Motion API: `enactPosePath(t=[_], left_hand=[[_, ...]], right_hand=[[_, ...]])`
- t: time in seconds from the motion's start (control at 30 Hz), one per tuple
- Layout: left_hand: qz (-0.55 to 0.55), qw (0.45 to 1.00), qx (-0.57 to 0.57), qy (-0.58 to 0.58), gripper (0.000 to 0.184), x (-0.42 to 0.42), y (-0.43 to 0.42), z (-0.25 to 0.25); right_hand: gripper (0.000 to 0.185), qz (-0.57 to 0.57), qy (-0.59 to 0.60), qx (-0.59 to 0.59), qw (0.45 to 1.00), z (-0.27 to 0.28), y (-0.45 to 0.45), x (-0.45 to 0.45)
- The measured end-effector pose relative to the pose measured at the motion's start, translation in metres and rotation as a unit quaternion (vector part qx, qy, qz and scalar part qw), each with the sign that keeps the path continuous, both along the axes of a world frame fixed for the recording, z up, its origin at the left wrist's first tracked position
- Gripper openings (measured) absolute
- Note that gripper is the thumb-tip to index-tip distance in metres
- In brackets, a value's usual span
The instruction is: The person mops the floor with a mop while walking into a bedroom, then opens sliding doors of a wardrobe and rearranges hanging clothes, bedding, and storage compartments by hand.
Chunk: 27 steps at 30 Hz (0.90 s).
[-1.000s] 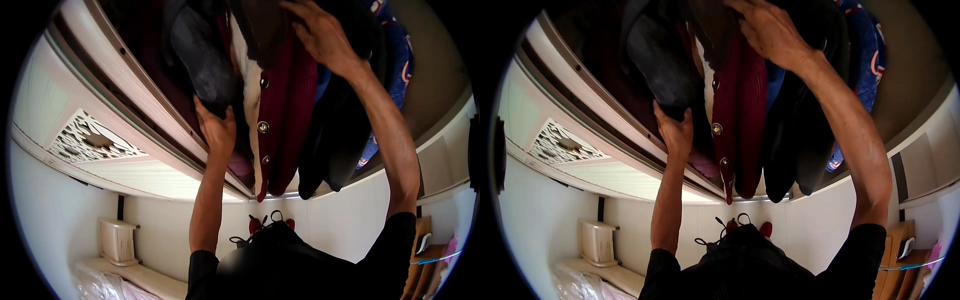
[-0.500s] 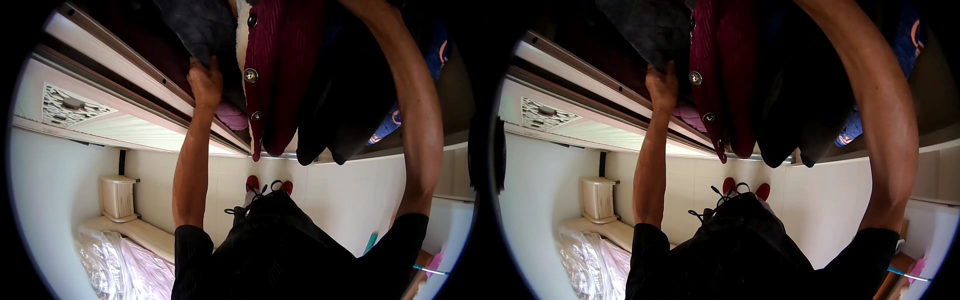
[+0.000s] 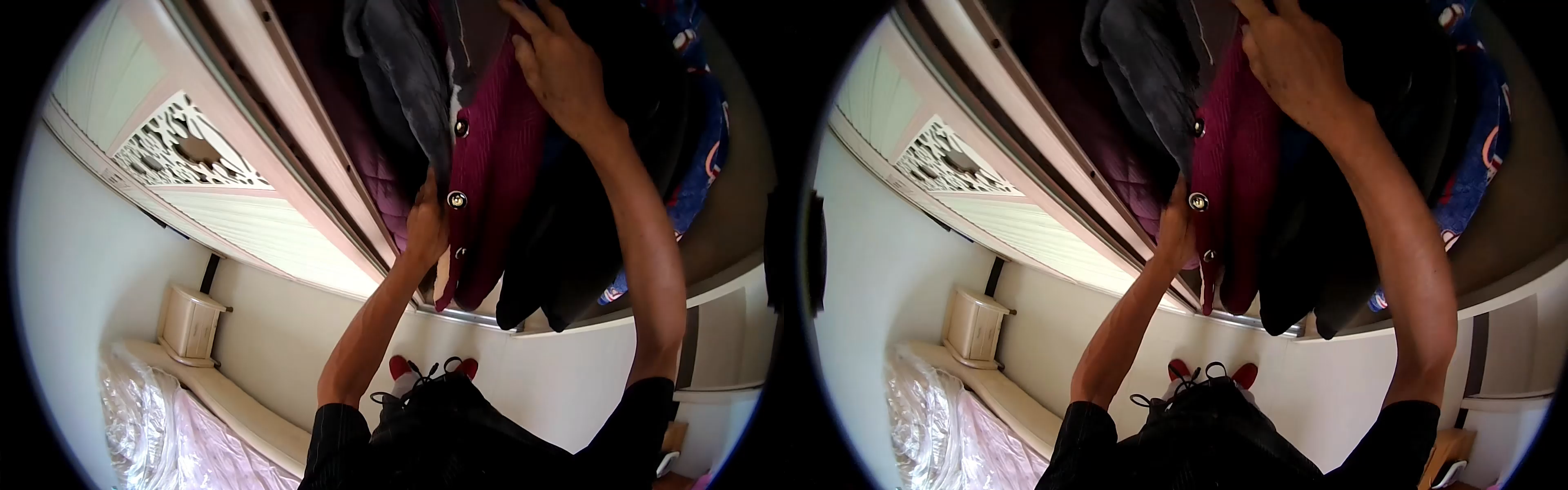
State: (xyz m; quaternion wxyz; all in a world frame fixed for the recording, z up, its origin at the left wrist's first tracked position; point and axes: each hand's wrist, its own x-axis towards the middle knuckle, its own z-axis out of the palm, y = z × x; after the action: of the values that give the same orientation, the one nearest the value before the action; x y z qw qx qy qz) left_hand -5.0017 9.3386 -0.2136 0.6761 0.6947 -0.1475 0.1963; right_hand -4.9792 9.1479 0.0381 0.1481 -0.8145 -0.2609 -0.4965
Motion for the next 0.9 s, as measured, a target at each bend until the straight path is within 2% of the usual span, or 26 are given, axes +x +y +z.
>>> enactPosePath(t=[0.03,0.1,0.17,0.2,0.23,0.3,0.33,0.37,0.43,0.5,0.57,0.67,0.7,0.77,0.8,0.83,0.87,0.9], left_hand=[[0.055,0.992,0.110,-0.024,0.056,-0.010,0.006,0.004],[0.121,0.967,0.221,-0.038,0.054,-0.032,0.017,0.012],[0.077,0.979,0.180,0.052,0.045,-0.064,0.030,0.033],[0.027,0.978,0.140,0.150,0.036,-0.079,0.039,0.040],[0.026,0.979,0.139,0.146,0.036,-0.087,0.052,0.039],[0.095,0.972,0.185,-0.105,0.026,-0.099,0.082,0.036],[0.134,0.978,0.132,-0.086,0.022,-0.102,0.095,0.044],[0.170,0.980,0.079,-0.064,0.019,-0.108,0.110,0.051],[0.221,0.974,0.021,-0.037,0.016,-0.110,0.138,0.068],[0.283,0.955,0.047,-0.080,0.019,-0.103,0.163,0.074],[0.279,0.960,0.021,-0.011,0.025,-0.101,0.177,0.082],[0.222,0.975,-0.005,-0.031,0.023,-0.095,0.178,0.065],[0.256,0.964,0.056,0.031,0.019,-0.100,0.172,0.067],[0.203,0.978,-0.001,-0.054,0.015,-0.097,0.174,0.051],[0.188,0.981,-0.006,-0.046,0.016,-0.100,0.174,0.054],[0.175,0.984,-0.010,-0.037,0.017,-0.104,0.171,0.068],[0.174,0.982,-0.065,-0.033,0.022,-0.109,0.162,0.080],[0.173,0.982,-0.060,-0.044,0.023,-0.110,0.161,0.084]], right_hand=[[0.041,-0.018,0.078,0.026,0.996,-0.001,0.003,0.000],[0.042,-0.026,0.071,0.021,0.997,-0.002,0.004,0.001],[0.043,-0.033,0.070,0.019,0.997,-0.003,0.010,-0.001],[0.042,-0.054,0.058,0.018,0.997,-0.003,0.013,-0.003],[0.041,-0.075,0.045,0.016,0.996,-0.004,0.017,-0.004],[0.040,-0.100,-0.006,-0.002,0.995,-0.010,0.025,-0.001],[0.039,-0.124,-0.056,-0.016,0.991,-0.009,0.031,-0.001],[0.039,-0.125,-0.057,-0.017,0.990,-0.011,0.037,-0.002],[0.035,-0.205,-0.208,-0.056,0.955,-0.011,0.057,-0.014],[0.031,-0.084,-0.256,-0.046,0.962,-0.016,0.086,-0.036],[0.027,0.080,-0.195,-0.030,0.977,-0.040,0.122,-0.054],[0.021,0.196,-0.180,-0.078,0.961,-0.061,0.174,-0.081],[0.018,0.221,-0.180,-0.099,0.953,-0.060,0.188,-0.093],[0.017,0.212,-0.199,-0.152,0.945,-0.074,0.214,-0.095],[0.016,0.173,-0.199,-0.235,0.936,-0.072,0.222,-0.094],[0.016,0.146,-0.198,-0.276,0.929,-0.070,0.227,-0.095],[0.016,0.122,-0.197,-0.317,0.920,-0.068,0.233,-0.095],[0.014,0.108,-0.195,-0.372,0.901,-0.067,0.235,-0.096]])
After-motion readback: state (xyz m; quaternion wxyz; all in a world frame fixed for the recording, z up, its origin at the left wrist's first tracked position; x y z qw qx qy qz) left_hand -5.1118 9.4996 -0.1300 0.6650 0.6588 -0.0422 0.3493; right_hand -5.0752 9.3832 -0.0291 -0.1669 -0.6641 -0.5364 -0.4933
